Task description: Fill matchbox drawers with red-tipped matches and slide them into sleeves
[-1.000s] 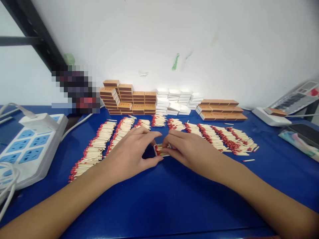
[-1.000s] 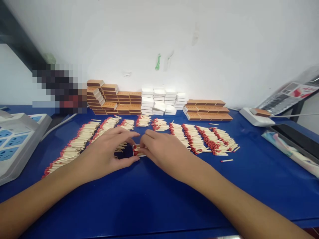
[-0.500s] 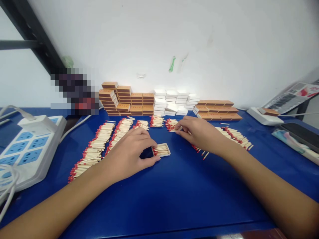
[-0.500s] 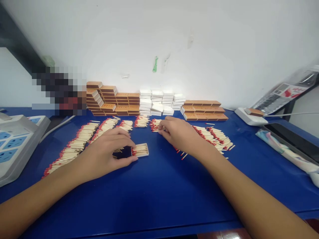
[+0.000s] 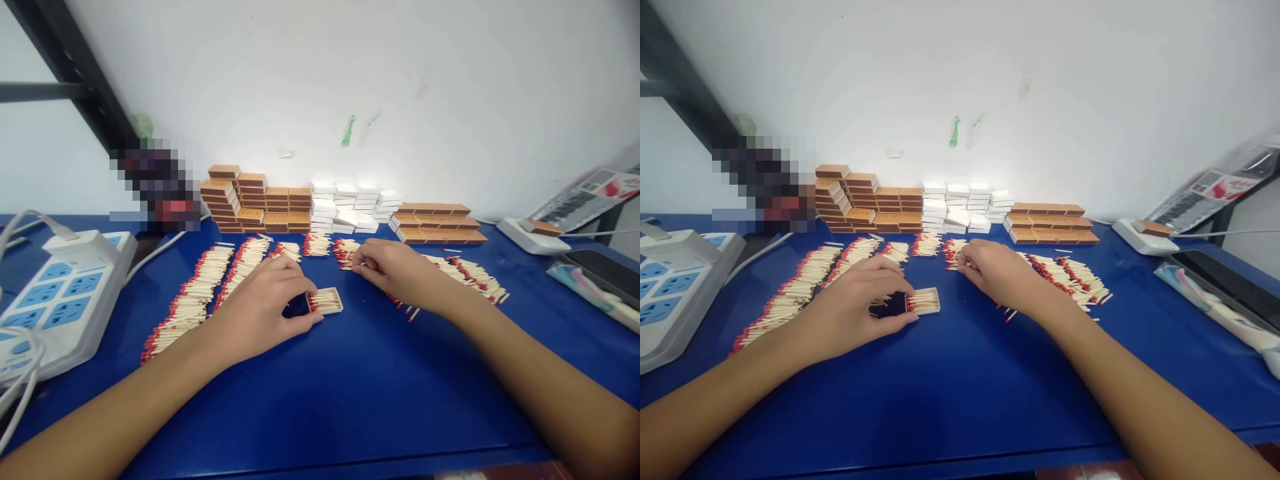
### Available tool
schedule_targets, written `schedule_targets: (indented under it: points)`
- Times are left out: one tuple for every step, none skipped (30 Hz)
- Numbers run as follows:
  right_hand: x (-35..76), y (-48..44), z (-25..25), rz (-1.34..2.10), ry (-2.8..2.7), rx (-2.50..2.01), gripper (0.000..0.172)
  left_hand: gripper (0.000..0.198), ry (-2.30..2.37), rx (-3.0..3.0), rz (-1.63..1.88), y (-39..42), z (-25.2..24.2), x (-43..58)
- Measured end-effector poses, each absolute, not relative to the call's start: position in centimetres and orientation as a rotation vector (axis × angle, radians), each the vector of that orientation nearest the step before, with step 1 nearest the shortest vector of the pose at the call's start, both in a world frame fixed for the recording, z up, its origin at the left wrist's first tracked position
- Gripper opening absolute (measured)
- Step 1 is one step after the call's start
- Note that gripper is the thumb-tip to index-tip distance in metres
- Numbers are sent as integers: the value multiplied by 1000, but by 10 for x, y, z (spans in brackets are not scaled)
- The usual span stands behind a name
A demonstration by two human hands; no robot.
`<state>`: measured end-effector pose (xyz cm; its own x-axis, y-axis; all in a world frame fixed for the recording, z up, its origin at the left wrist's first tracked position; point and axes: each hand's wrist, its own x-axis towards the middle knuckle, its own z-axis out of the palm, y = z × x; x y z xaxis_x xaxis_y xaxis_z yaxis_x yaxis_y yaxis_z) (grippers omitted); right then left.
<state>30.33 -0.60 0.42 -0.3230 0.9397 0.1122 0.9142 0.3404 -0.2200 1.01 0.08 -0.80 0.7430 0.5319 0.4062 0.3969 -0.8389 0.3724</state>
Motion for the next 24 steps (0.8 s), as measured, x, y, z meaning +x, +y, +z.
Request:
schedule_targets:
  points:
    - [303, -6, 4, 171, -2391, -1679, 16, 20, 733, 2688, 746, 1, -9, 10]
    - [303, -7, 5, 172, -2401, -1673, 16, 22, 734, 2693, 756, 1, -10, 9]
    - [303, -8, 5, 171, -2409, -1659, 16, 23, 735, 2700, 756, 1, -11, 9]
    - [302, -9, 6, 171, -2414, -1641, 15, 24, 746, 2703, 747, 1, -11, 9]
    - [301, -11, 7, 174, -2416, -1617, 15, 25, 751, 2702, 748, 1, -11, 9]
    - [299, -14, 8, 177, -2413, -1588, 15, 26, 764, 2698, 742, 0, -11, 9]
    - [296, -17, 10, 183, -2410, -1553, 15, 27, 777, 2692, 735, 0, -10, 9]
    - [293, -21, 11, 189, -2407, -1515, 16, 29, 794, 2681, 726, -1, -9, 10]
    - [289, -25, 12, 197, -2410, -1476, 16, 31, 814, 2668, 709, -2, -8, 11]
    - [284, -29, 13, 203, -2417, -1439, 15, 34, 832, 2654, 690, -2, -6, 11]
    - [279, -33, 13, 207, -2427, -1409, 15, 37, 847, 2642, 675, -3, -5, 11]
    - [273, -36, 12, 208, -2440, -1389, 14, 41, 857, 2635, 666, -3, -5, 12]
    - [268, -39, 11, 204, -2453, -1379, 14, 43, 857, 2634, 663, -4, -4, 12]
    - [263, -42, 10, 197, -2465, -1375, 14, 45, 852, 2636, 668, -4, -4, 12]
    - [259, -43, 9, 193, -2477, -1372, 14, 47, 846, 2642, 679, -4, -5, 12]
    - [256, -44, 8, 196, -2483, -1365, 13, 47, 841, 2647, 690, -3, -5, 12]
    - [255, -44, 7, 207, -2482, -1352, 13, 47, 840, 2650, 693, -3, -5, 12]
    - [255, -44, 8, 220, -2471, -1333, 13, 48, 843, 2653, 691, -3, -6, 12]
    - [256, -43, 9, 232, -2448, -1319, 14, 48, 848, 2656, 686, -3, -6, 11]
    - [259, -41, 11, 232, -2415, -1310, 14, 48, 850, 2659, 678, -3, -7, 11]
    - [264, -39, 13, 212, -2372, -1310, 15, 47, 849, 2662, 673, -3, -7, 11]
    - [269, -36, 16, 172, -2327, -1323, 16, 45, 845, 2665, 676, -3, -7, 11]
    - [276, -32, 19, 124, -2287, -1353, 17, 41, 833, 2670, 689, -3, -8, 11]
    - [283, -28, 21, 74, -2257, -1396, 19, 36, 816, 2677, 712, -2, -9, 10]
